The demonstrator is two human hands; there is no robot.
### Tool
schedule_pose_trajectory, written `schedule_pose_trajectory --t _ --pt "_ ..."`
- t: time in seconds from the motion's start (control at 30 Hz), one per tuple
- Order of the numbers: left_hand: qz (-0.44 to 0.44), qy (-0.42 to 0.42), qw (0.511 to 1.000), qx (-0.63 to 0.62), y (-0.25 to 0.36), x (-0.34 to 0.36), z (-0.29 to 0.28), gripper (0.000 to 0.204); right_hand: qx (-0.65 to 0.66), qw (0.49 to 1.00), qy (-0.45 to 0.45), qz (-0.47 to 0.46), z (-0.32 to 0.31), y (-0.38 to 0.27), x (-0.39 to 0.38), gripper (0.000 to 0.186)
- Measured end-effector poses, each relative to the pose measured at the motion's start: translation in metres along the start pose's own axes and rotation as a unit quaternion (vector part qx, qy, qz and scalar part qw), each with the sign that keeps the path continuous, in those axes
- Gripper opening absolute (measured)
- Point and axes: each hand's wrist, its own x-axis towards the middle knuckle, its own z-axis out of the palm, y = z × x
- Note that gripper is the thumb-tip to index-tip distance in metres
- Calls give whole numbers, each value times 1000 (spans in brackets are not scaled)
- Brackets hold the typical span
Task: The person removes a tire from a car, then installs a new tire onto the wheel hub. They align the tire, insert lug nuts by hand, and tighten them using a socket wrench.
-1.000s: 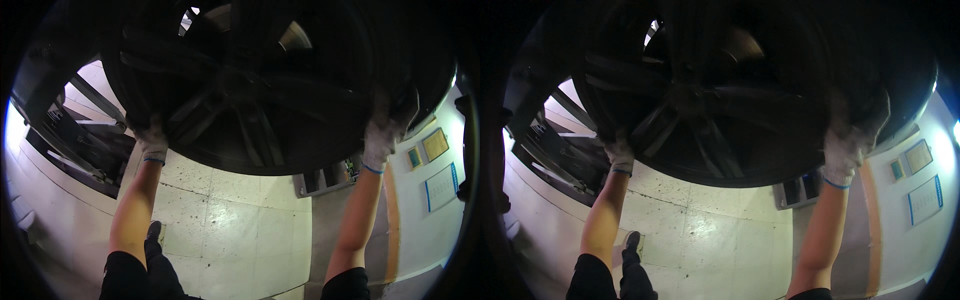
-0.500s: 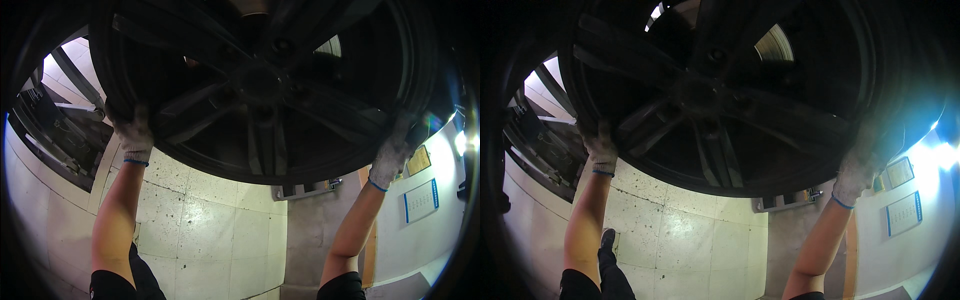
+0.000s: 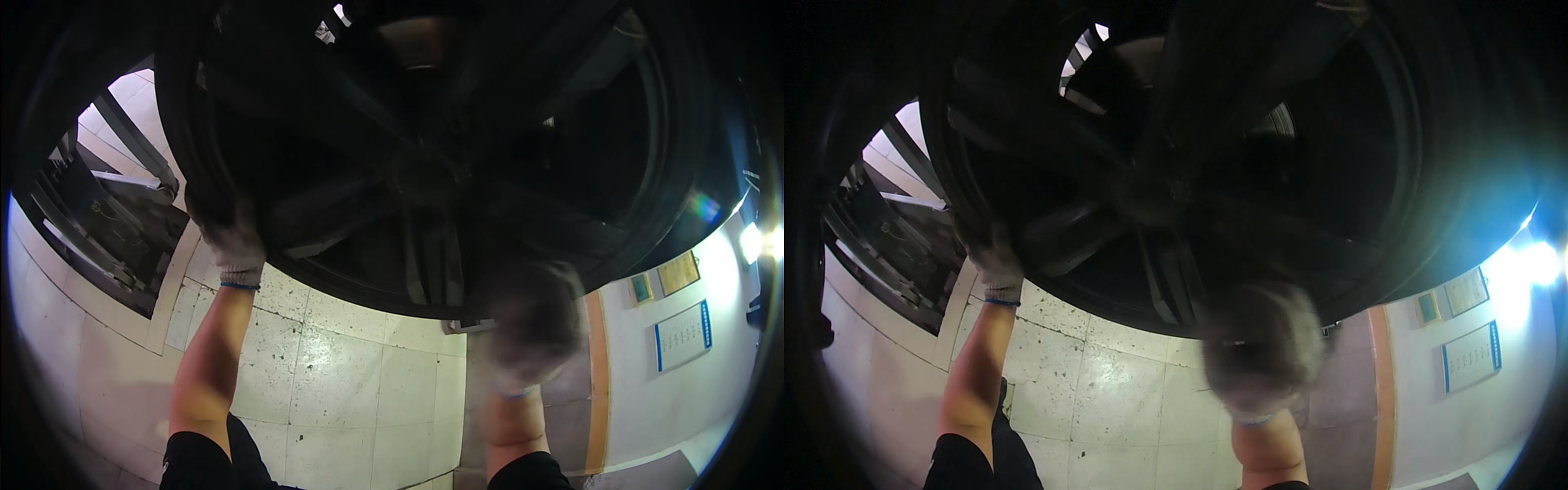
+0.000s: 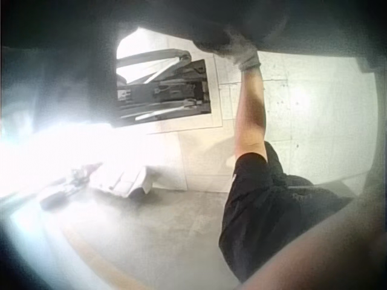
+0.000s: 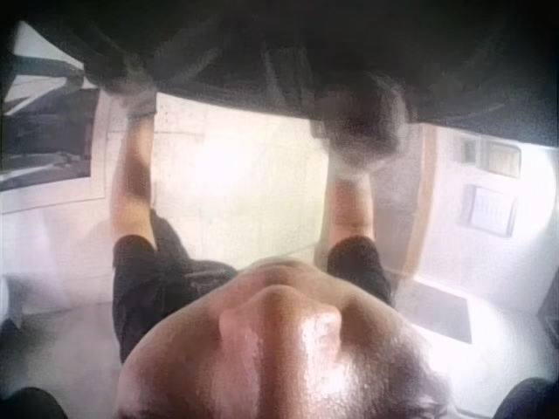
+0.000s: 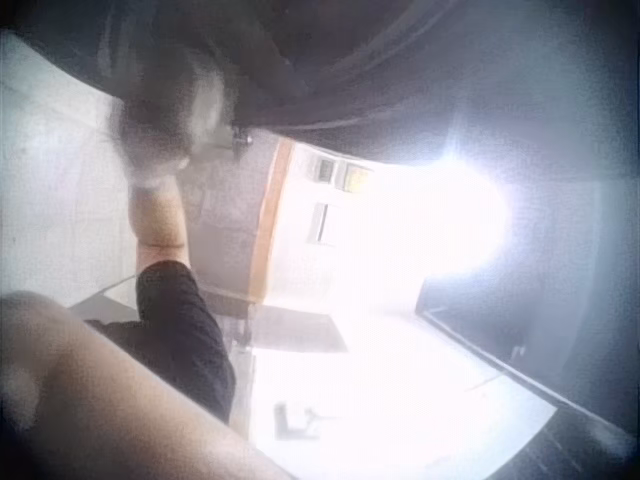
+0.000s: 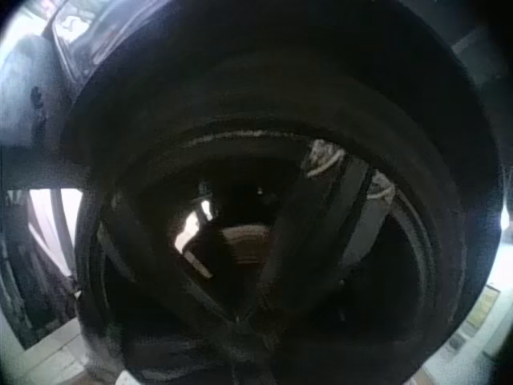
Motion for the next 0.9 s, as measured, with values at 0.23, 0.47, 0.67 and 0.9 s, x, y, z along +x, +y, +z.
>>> schedule_pose_trajectory --t 0.23,0.47,0.67,0.9 --pt "31 -18 999 25 -29 -14 -6 99 367 798 -151 453 99 -109 15 24" --pt "-14 -196 978 66 38 17 -61 83 239 872 -96 416 98 -108 35 41" --pt "-95 -202 951 213 170 125 -208 40 210 876 -198 387 88 -107 54 47" --pt "96 -97 860 492 268 330 -246 56 222 837 -194 462 90 -113 58 44"
